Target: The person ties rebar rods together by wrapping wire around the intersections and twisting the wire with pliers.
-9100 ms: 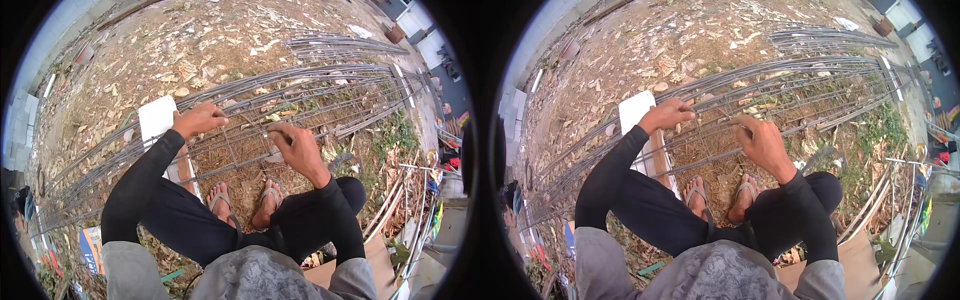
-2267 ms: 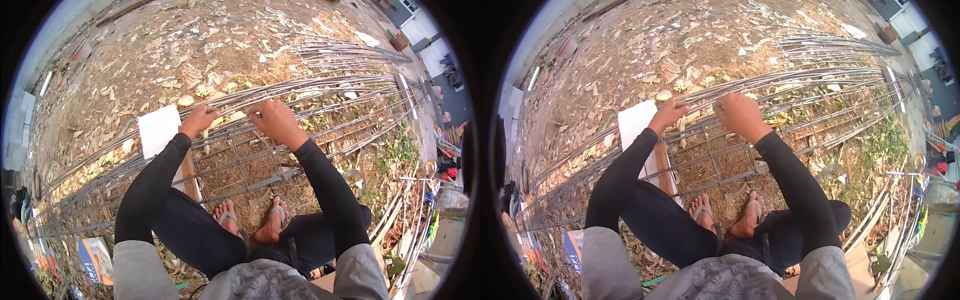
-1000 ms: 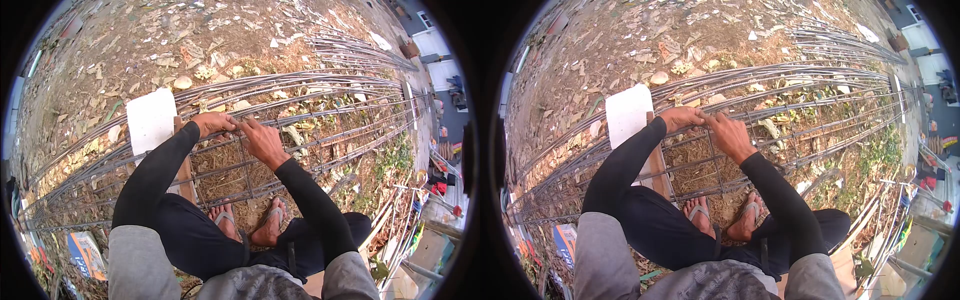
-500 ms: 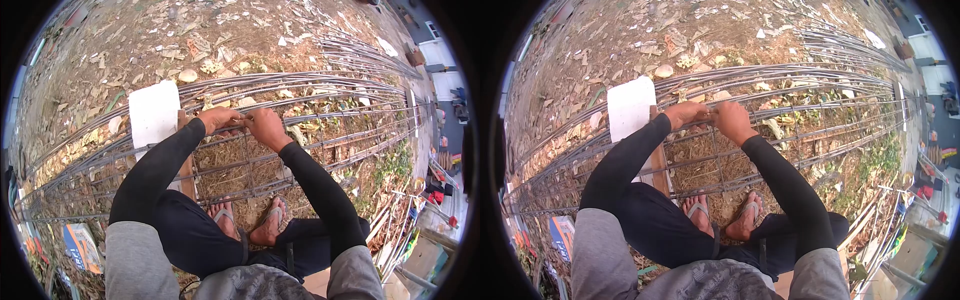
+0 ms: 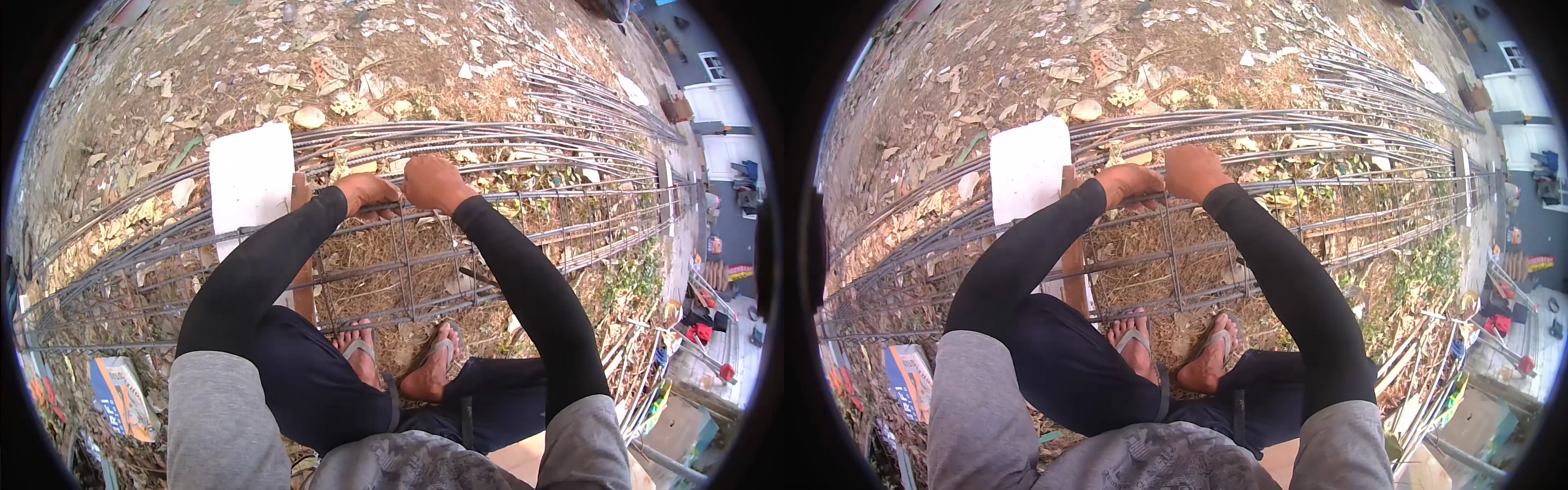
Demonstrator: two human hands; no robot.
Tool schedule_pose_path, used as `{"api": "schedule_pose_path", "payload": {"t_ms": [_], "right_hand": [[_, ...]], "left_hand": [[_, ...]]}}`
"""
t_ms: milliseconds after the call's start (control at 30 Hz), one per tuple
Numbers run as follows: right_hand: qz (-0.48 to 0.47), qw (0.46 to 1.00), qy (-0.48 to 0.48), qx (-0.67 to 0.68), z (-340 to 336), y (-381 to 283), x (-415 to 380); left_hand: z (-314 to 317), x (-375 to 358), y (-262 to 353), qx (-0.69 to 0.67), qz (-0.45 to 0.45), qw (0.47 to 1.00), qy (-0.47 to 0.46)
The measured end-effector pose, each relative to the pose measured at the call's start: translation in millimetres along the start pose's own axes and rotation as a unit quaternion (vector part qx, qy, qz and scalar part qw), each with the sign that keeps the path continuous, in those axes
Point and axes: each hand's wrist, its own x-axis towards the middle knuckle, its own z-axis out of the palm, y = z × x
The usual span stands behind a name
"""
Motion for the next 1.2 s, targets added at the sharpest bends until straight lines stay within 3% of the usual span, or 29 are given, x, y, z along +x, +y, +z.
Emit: {"api": "schedule_pose_path", "payload": {"t_ms": [100, 300, 500, 667, 733, 833, 933, 1200], "right_hand": [[0.029, 0.998, -0.040, 0.029, 2, -1, 7], [0.039, 0.998, -0.014, 0.036, -10, -9, 1], [-0.018, 0.994, 0.105, -0.038, -9, -45, -19], [-0.037, 0.991, 0.120, -0.035, 10, -75, -46], [0.004, 0.990, 0.139, -0.030, 28, -88, -55], [0.052, 0.987, 0.152, 0.004, 47, -96, -68], [0.117, 0.973, 0.197, 0.036, 63, -99, -78], [0.133, 0.983, 0.113, 0.059, 51, -93, -101]], "left_hand": [[0, -7, 5, -0.017, -0.019, 1.000, -0.005], [-3, 7, -2, -0.001, 0.001, 1.000, -0.009], [-1, -10, 3, -0.014, 0.005, 1.000, 0.021], [-8, 6, -12, -0.088, 0.030, 0.996, -0.006], [-9, 18, -12, -0.062, 0.029, 0.996, -0.050], [-15, 32, -25, -0.085, 0.056, 0.994, -0.038], [-10, 15, -14, -0.058, 0.022, 0.998, -0.023], [-13, 3, -11, -0.064, 0.010, 0.996, -0.057]]}}
